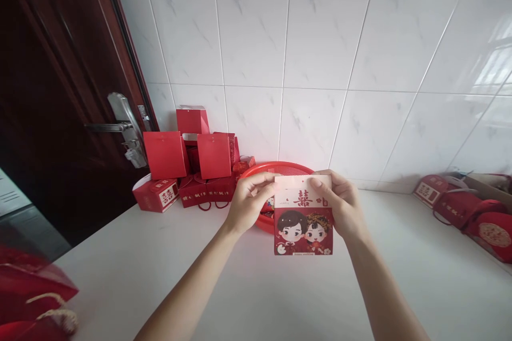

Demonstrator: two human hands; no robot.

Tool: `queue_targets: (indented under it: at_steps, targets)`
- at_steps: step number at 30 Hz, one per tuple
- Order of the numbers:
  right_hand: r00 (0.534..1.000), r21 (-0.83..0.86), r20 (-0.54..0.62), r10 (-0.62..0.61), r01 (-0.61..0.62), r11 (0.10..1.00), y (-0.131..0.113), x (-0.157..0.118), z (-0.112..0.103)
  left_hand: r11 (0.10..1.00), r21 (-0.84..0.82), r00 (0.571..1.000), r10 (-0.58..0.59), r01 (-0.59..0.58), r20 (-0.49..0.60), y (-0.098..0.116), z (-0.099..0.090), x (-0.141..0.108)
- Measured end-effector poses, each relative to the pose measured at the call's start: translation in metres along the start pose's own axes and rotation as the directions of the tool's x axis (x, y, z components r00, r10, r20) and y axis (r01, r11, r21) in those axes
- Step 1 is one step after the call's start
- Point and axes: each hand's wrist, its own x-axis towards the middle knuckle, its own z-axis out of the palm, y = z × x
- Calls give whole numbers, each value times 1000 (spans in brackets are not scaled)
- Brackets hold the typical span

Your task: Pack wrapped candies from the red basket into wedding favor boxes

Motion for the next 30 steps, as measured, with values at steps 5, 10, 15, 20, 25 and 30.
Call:
queue_targets:
  at_steps: [5,10,15,20,25,30]
  targets:
    - [1000,-20,19,4,-4,1000,-1,-1,-1,999,24,999,-27,26,37,3,0,-2]
    - [999,4,43,9,-9,1000,-2,-1,-3,998,22,993,-59,58,100,5,-1,-3]
    - [999,-25,44,24,-23,999,-4,0,-6,996,69,986,-69,59,150,2,0,-2]
    - [998,-80,49,41,-37,996,-6,2,-13,992,128,987,-27,7,156,-1,4,-2]
    - [996,-118,84,39,-29,993,-7,3,-18,989,139,990,30,-49,136,-1,7,-2]
    - [984,-155,177,10,18,988,-13,4,-24,988,144,991,40,-58,125,-3,6,-1]
